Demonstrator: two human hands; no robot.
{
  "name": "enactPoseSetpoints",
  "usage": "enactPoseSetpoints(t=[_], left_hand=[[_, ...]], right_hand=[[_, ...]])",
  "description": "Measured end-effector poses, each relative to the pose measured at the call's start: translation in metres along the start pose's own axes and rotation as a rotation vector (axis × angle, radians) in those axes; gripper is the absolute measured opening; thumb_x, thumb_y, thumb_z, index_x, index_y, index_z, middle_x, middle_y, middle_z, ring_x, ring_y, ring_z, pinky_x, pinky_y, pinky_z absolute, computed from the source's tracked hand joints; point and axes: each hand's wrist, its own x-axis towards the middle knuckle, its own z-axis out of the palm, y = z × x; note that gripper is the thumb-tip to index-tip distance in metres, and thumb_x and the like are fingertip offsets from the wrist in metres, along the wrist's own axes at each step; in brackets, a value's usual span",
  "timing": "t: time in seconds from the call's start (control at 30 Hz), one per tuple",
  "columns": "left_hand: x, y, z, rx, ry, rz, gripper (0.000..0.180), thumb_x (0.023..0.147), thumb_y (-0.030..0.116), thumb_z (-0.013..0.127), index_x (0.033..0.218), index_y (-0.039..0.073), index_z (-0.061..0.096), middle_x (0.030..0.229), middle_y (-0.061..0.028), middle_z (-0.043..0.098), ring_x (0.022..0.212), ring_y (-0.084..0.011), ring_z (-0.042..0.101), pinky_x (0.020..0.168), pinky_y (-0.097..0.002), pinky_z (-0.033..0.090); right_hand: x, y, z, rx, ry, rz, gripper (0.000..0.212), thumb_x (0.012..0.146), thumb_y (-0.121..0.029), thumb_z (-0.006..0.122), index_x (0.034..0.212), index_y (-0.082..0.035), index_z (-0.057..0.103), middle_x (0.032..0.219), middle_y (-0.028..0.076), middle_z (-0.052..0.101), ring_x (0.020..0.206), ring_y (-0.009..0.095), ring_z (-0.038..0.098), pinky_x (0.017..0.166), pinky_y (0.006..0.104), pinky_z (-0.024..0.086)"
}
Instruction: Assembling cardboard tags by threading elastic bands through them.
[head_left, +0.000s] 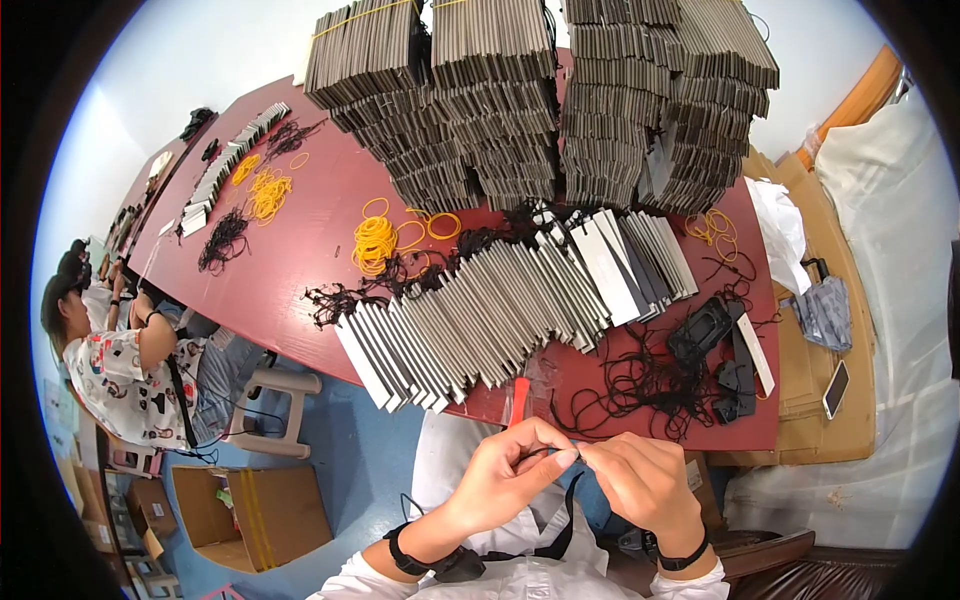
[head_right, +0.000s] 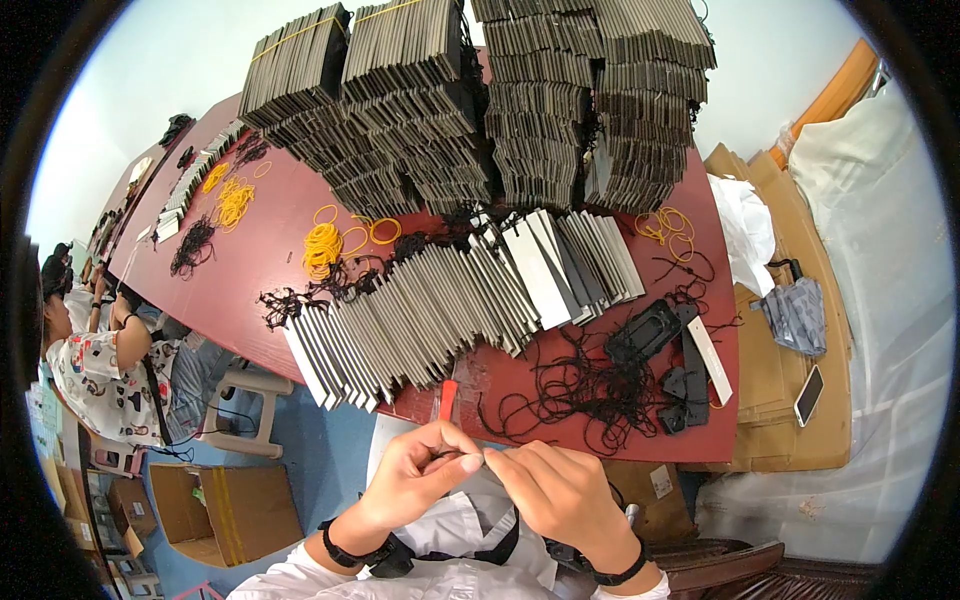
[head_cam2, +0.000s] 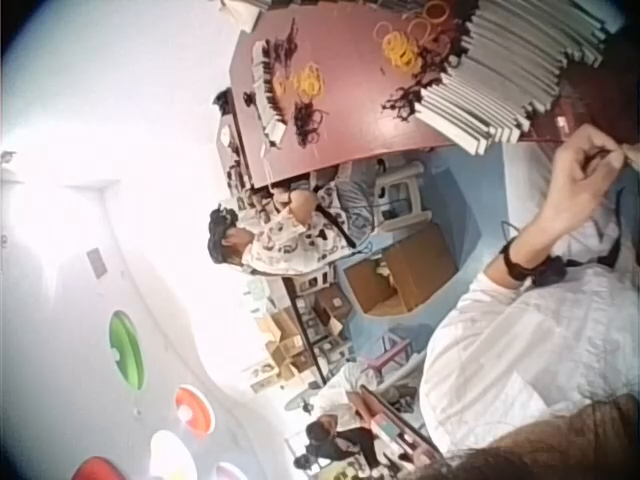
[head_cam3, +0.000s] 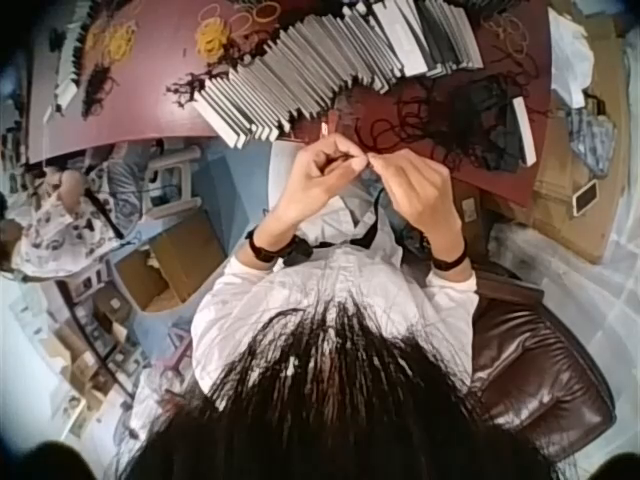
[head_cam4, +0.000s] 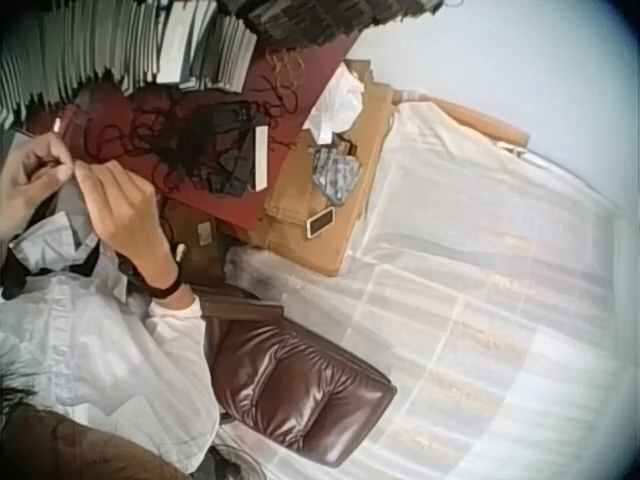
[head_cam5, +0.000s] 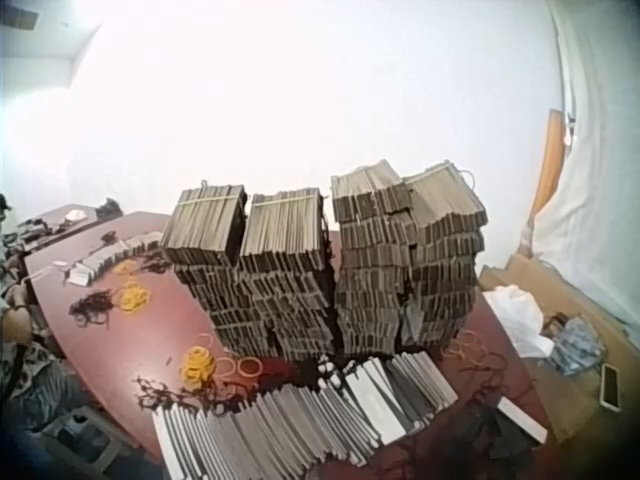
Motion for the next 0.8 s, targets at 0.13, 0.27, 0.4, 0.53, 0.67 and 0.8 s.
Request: enactPoseSetpoints(t=[0.13,0.27,0.4,0.53,0.67,0.8], left_hand=[[-0.0009,0.0010,-0.0006,0.014,-0.005,-0.028,0.010,0.092,0.006,0.061,0.098,-0.002,0.060,0.078,0.0049,0.052,0.062,0.0017,0.036,0.052,-0.0161,0.030],[-0.0017,-0.0005,0.0022,0.009,0.009,0.009,0.013,0.090,0.004,0.062,0.100,-0.003,0.062,0.083,0.0027,0.058,0.063,0.0015,0.039,0.053,-0.0159,0.032],[-0.0024,0.0004,0.0014,0.248,0.066,0.160,0.012,0.086,0.003,0.066,0.098,-0.003,0.066,0.086,-0.0020,0.064,0.065,0.0005,0.046,0.053,-0.0161,0.034],[-0.0054,0.0033,0.0007,0.423,0.121,0.235,0.010,0.084,0.003,0.069,0.093,-0.001,0.070,0.083,-0.0045,0.066,0.066,-0.0014,0.051,0.054,-0.0170,0.036],[-0.0052,0.0023,0.0005,0.287,0.104,0.213,0.012,0.085,0.004,0.069,0.095,-0.002,0.070,0.082,-0.0049,0.066,0.068,-0.0029,0.052,0.056,-0.0178,0.039],[-0.0059,-0.0016,-0.0004,0.191,0.087,0.155,0.013,0.086,0.004,0.067,0.097,-0.004,0.069,0.083,-0.0054,0.066,0.072,-0.0041,0.055,0.060,-0.0191,0.043]], right_hand=[[0.0000,0.0011,-0.0037,-0.005,-0.010,-0.007,0.026,0.067,-0.001,0.065,0.093,0.001,0.064,0.076,0.004,0.063,0.063,0.017,0.061,0.053,0.0274,0.050],[0.0008,0.0022,-0.0050,0.018,0.000,-0.001,0.026,0.065,-0.003,0.068,0.090,-0.001,0.063,0.074,0.003,0.062,0.061,0.016,0.060,0.051,0.0273,0.049],[0.0018,0.0025,-0.0056,0.014,0.003,-0.004,0.025,0.065,-0.005,0.069,0.089,-0.003,0.063,0.072,0.002,0.061,0.060,0.015,0.059,0.049,0.0269,0.049],[0.0015,0.0021,-0.0063,-0.018,0.003,-0.033,0.025,0.065,-0.006,0.069,0.089,-0.003,0.064,0.072,0.001,0.060,0.059,0.015,0.058,0.049,0.0266,0.048],[0.0003,0.0014,-0.0070,-0.038,-0.007,-0.045,0.027,0.065,-0.007,0.069,0.091,-0.003,0.065,0.073,0.001,0.060,0.059,0.014,0.058,0.049,0.0263,0.048],[0.0008,0.0009,-0.0083,-0.026,-0.036,-0.018,0.027,0.068,-0.009,0.071,0.094,-0.002,0.066,0.076,0.003,0.062,0.061,0.015,0.059,0.050,0.0265,0.048]])
